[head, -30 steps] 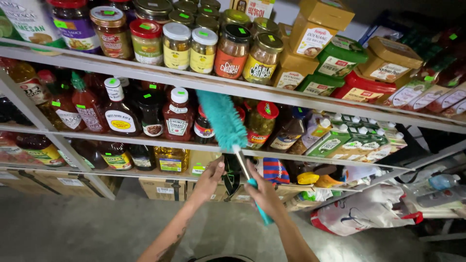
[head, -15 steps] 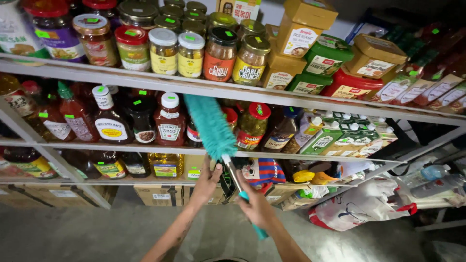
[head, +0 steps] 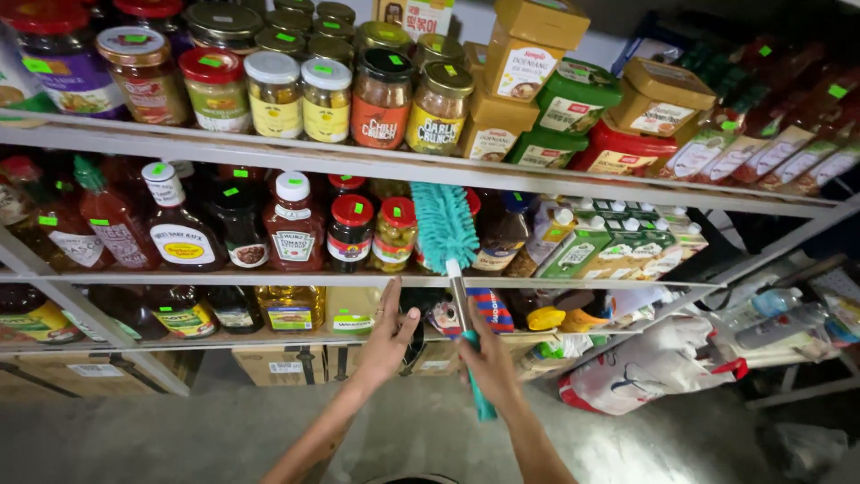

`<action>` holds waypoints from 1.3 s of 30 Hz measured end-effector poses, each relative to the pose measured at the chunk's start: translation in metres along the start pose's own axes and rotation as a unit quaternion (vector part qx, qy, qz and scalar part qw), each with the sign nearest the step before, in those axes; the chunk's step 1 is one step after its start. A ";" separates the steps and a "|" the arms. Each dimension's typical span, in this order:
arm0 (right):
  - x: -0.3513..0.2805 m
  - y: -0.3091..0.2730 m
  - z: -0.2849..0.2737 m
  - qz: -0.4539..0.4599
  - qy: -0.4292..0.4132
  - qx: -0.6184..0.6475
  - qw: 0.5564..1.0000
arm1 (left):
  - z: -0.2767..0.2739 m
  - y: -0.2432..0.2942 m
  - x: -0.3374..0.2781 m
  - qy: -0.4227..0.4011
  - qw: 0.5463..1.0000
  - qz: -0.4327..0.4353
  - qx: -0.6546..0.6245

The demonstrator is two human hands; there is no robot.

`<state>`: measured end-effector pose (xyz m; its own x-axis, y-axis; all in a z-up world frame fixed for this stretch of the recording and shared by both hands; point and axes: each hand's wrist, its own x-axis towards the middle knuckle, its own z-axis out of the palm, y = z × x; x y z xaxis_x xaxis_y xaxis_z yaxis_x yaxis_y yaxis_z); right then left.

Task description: Dusting and organizing various grocery products on store shelves using a microfiber duster.

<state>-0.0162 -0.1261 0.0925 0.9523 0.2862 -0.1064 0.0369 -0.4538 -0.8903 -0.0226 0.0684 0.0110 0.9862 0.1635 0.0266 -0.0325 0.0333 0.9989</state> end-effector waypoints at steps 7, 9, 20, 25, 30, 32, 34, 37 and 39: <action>0.010 -0.021 -0.018 0.040 -0.056 -0.070 0.995 | 0.017 -0.023 0.006 -0.010 0.999 0.026 -0.024; 0.015 -0.011 -0.010 0.054 -0.008 -0.034 0.998 | 0.017 -0.027 0.006 0.011 0.997 0.070 0.007; 0.020 0.015 -0.039 0.051 0.039 0.043 0.997 | 0.008 -0.013 -0.007 0.001 1.000 -0.002 0.026; 0.012 0.013 -0.059 -0.414 0.060 -0.139 0.897 | 0.025 -0.047 0.001 -0.020 1.000 0.018 0.009; 0.015 0.050 -0.066 0.061 0.104 0.003 0.993 | 0.041 -0.082 0.007 -0.009 0.987 0.158 0.042; 0.019 0.070 -0.083 -0.046 0.085 -0.020 0.995 | 0.039 -0.053 0.002 -0.036 0.994 0.097 0.027; 0.013 0.071 -0.089 -0.144 0.058 -0.045 0.987 | 0.037 -0.038 -0.009 -0.063 0.998 0.026 0.012; 0.008 0.052 -0.082 0.033 0.093 0.071 0.993 | 0.038 -0.032 -0.012 -0.077 0.996 -0.035 0.022; 0.006 0.054 -0.067 -0.150 0.107 -0.126 0.975 | 0.041 -0.034 -0.012 -0.086 0.994 -0.062 0.031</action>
<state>0.0120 -0.2056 0.0736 0.9275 0.2672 0.2613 0.3712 -0.5780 -0.7267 -0.0262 0.0249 -0.0215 0.9953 -0.0096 -0.0959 0.0957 -0.0187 0.9952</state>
